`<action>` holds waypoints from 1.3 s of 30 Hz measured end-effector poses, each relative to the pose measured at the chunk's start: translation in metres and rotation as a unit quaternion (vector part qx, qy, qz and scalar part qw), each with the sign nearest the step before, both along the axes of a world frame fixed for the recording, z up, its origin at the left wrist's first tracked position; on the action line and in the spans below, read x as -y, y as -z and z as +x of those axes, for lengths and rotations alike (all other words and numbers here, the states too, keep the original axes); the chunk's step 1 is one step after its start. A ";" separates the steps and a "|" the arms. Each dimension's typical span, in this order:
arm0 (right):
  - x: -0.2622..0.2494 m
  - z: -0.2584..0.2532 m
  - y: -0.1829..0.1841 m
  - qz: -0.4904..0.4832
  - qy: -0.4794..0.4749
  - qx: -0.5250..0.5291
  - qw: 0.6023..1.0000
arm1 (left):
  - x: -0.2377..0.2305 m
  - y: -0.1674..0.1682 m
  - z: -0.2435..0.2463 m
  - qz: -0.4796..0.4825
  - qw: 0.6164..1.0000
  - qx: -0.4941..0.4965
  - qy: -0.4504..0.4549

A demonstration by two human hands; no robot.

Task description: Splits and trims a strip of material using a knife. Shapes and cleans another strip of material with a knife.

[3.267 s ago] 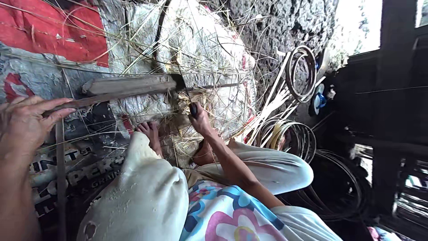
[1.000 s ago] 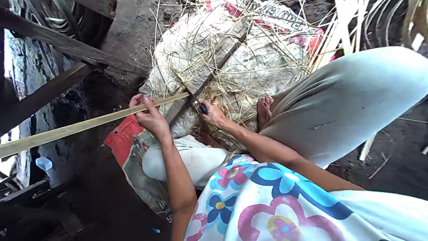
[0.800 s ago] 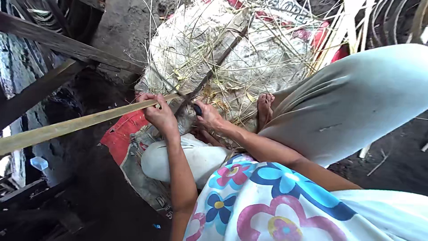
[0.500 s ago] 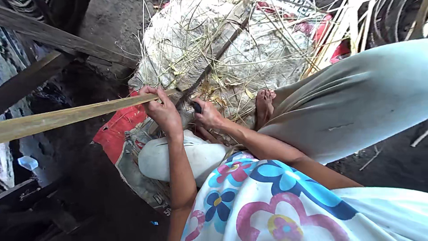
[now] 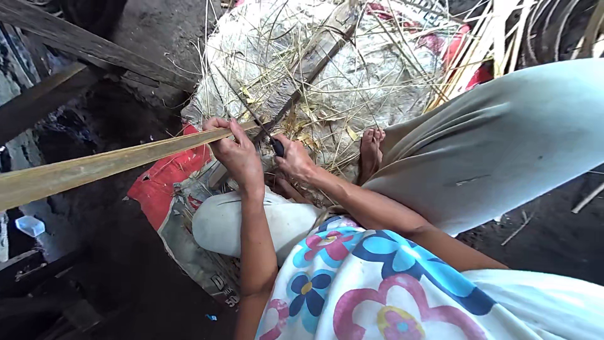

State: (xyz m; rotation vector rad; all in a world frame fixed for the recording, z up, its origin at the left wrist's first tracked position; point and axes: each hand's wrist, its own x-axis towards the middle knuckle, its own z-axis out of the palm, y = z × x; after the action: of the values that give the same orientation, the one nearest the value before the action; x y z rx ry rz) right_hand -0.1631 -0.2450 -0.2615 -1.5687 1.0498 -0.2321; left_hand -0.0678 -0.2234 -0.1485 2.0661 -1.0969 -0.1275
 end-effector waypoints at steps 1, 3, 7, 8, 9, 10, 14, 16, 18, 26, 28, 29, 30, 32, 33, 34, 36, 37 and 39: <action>0.001 0.000 -0.003 -0.029 0.001 0.018 0.999 | 0.002 0.001 -0.001 0.000 1.000 0.005 -0.002; 0.009 0.003 0.012 -0.013 -0.031 0.001 0.999 | -0.001 0.001 -0.001 0.001 1.000 -0.010 -0.005; 0.021 0.010 0.031 0.063 -0.043 -0.051 0.996 | -0.004 -0.002 0.008 -0.026 0.998 -0.054 -0.002; 0.020 0.010 0.034 0.063 -0.042 -0.047 0.996 | -0.004 -0.001 0.007 -0.030 0.998 -0.057 -0.002; 0.019 0.010 0.039 0.065 -0.043 -0.042 0.996 | -0.005 -0.001 0.007 -0.027 0.998 -0.061 -0.006; 0.017 0.010 0.042 0.070 -0.043 -0.035 0.996 | -0.006 -0.002 0.007 -0.022 0.998 -0.065 -0.010; 0.000 0.004 0.011 0.026 -0.001 -0.001 1.000 | -0.005 -0.003 0.009 -0.011 0.998 -0.050 -0.021; 0.000 0.004 0.000 -0.012 -0.004 0.030 0.999 | -0.002 -0.002 0.006 -0.008 0.999 -0.044 -0.018; 0.011 0.008 0.021 0.019 -0.044 -0.004 0.999 | -0.005 -0.002 0.006 0.002 0.999 -0.033 -0.018; 0.009 0.007 0.025 -0.003 -0.040 0.009 0.999 | 0.008 0.010 0.013 -0.052 0.997 -0.035 -0.047; 0.015 0.007 0.038 0.054 -0.046 -0.051 0.996 | 0.005 0.010 0.017 -0.053 0.997 -0.029 -0.048; 0.019 0.009 0.036 0.060 -0.045 -0.064 0.995 | 0.002 0.003 0.015 -0.025 0.999 -0.027 -0.025; 0.018 0.009 0.031 0.054 -0.045 -0.062 0.996 | 0.000 -0.001 0.013 -0.006 1.000 -0.023 -0.011; 0.012 0.007 0.015 0.007 -0.045 -0.021 0.999 | 0.004 0.003 0.013 -0.012 0.999 -0.023 -0.021; 0.013 0.006 0.012 -0.022 -0.047 0.002 0.999 | 0.011 0.010 0.015 -0.044 0.998 -0.019 -0.043; 0.012 0.005 0.016 -0.023 -0.049 0.004 0.998 | 0.014 0.015 0.016 -0.060 0.996 -0.017 -0.057; 0.015 0.005 0.034 0.031 -0.055 -0.050 0.997 | 0.012 0.012 0.017 -0.054 0.997 -0.009 -0.060; 0.020 0.006 0.038 0.041 -0.056 -0.072 0.995 | 0.010 0.007 0.016 -0.036 0.998 -0.011 -0.045; 0.018 0.006 0.029 0.048 -0.051 -0.061 0.996 | 0.004 -0.003 0.010 0.002 1.000 -0.026 -0.011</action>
State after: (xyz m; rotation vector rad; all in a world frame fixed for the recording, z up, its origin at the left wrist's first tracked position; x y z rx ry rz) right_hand -0.1568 -0.2628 -0.2905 -1.5597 1.0571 -0.0156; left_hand -0.0580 -0.2272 -0.1455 2.0665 -1.0421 -0.1714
